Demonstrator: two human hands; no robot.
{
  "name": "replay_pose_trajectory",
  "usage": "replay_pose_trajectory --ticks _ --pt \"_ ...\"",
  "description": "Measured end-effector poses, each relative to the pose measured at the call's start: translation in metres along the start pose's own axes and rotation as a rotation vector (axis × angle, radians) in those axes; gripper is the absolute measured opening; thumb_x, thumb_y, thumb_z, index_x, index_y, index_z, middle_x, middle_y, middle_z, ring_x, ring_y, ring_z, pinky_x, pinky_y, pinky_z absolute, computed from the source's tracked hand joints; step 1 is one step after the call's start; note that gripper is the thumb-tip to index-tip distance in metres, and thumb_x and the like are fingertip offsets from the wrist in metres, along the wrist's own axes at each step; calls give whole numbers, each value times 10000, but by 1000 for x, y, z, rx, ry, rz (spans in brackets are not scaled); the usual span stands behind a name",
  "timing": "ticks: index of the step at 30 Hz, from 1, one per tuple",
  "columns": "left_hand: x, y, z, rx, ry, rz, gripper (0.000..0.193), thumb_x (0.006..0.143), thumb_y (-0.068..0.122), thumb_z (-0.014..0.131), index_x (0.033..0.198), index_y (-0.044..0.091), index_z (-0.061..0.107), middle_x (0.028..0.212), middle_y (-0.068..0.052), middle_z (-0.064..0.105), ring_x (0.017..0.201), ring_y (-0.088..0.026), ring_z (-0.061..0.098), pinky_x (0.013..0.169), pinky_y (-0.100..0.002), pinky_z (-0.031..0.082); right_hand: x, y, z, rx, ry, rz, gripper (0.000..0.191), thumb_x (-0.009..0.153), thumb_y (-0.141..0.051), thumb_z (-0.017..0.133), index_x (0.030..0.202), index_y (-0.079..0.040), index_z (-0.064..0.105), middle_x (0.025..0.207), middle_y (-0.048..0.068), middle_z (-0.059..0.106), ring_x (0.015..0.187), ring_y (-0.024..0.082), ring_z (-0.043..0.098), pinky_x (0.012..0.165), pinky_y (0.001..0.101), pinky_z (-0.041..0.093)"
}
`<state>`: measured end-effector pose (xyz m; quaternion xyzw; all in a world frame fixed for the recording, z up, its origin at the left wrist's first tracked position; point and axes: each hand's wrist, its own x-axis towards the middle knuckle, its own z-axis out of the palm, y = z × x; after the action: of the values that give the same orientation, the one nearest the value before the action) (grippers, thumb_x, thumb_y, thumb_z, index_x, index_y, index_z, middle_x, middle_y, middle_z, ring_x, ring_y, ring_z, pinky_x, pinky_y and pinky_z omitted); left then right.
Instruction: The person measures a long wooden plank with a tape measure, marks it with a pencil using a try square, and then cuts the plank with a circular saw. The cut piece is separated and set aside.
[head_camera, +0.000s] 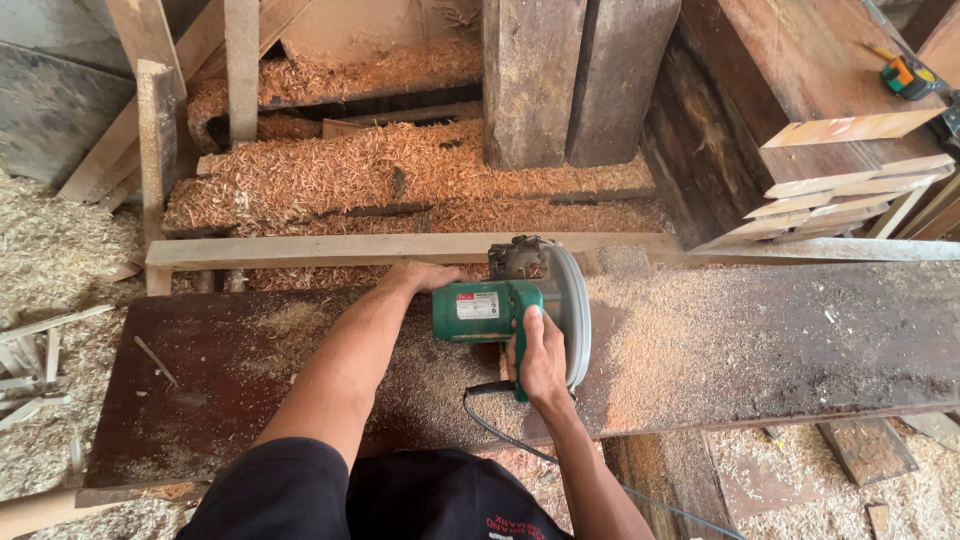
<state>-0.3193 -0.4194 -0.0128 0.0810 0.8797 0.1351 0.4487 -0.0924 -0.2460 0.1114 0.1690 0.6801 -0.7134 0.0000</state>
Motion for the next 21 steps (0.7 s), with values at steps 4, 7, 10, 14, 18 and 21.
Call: replay_pose_trajectory --ticks 4,7,10,14,18,21 --pt "5 1 -1 25 -38 74 929 770 880 470 1497 303 523 1654 -90 354 1552 -308 298 1272 -518 197 3 -2 0 32 -8 -15 670 1003 -659 330 948 -28 549 513 39 487 388 140 471 358 295 395" --pt "2 0 -2 63 -61 96 823 819 848 415 1490 378 501 1659 -42 343 1555 -293 288 1274 -510 191 4 -3 1 22 -4 4 675 1002 -657 320 946 -29 560 508 40 494 387 139 480 360 294 397" --pt "0 -1 -4 104 -78 121 724 868 816 361 1483 453 480 1664 5 332 1558 -277 279 1277 -501 185 5 -5 1 20 -13 -16 665 1011 -650 318 949 -30 551 512 41 489 390 136 474 363 292 395" --pt "7 -5 -4 152 -98 159 606 933 773 288 1474 553 452 1670 69 318 1561 -257 267 1280 -489 177 7 -5 2 33 -3 -8 656 1013 -640 331 945 -25 552 511 48 491 385 143 469 361 297 385" --pt "13 -12 -4 90 -159 339 611 940 742 207 1476 559 437 1665 97 338 1549 -244 283 1268 -470 175 10 -5 3 37 -6 -16 660 1010 -643 331 944 -24 549 510 47 490 381 143 467 358 295 386" --pt "11 -13 -6 102 -140 282 644 907 757 241 1473 544 461 1660 95 368 1538 -237 318 1269 -458 194 12 -4 3 37 -2 -5 663 1010 -645 333 945 -24 555 514 44 487 386 140 466 358 295 386"
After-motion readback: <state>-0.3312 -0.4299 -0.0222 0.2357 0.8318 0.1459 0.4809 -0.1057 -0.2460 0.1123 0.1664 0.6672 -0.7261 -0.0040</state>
